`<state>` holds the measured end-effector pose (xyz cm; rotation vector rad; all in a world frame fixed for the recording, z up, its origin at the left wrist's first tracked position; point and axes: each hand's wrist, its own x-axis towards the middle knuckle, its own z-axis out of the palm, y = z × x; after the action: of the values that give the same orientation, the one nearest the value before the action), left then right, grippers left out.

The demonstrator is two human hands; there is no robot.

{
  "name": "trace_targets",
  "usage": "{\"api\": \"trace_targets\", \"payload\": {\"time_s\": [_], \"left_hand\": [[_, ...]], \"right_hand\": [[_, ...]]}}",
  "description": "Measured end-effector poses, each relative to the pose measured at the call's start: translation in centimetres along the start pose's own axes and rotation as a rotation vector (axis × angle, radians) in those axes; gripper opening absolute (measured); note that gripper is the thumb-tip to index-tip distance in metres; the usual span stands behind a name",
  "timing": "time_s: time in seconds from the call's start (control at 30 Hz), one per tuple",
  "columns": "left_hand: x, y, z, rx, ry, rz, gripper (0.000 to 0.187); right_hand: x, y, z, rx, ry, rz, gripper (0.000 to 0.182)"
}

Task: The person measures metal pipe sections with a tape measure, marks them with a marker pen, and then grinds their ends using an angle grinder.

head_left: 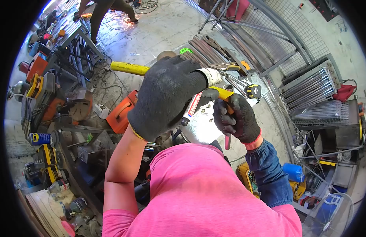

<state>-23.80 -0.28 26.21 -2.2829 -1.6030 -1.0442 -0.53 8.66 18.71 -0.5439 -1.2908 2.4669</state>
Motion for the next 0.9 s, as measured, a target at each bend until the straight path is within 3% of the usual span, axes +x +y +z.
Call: {"api": "trace_targets", "payload": {"time_s": [0.37, 0.47, 0.7, 0.9], "left_hand": [[-0.7, 1.7, -0.7, 0.012, 0.078, 0.019, 0.032], [-0.5, 2.7, -1.6, -0.018, -0.043, -0.039, 0.031], [-0.7, 2.3, -1.1, -0.011, 0.013, -0.04, 0.031], [-0.5, 1.1, -0.8, 0.037, 0.054, -0.035, 0.032]], "right_hand": [[-0.1, 0.1, 0.1, -0.073, 0.08, -0.001, 0.054], [-0.3, -0.1, 0.6, -0.112, 0.132, -0.029, 0.051], [-0.2, -0.3, 0.3, -0.09, 0.034, -0.04, 0.049], [0.1, 0.0, 0.2, -0.138, 0.045, -0.042, 0.058]]}}
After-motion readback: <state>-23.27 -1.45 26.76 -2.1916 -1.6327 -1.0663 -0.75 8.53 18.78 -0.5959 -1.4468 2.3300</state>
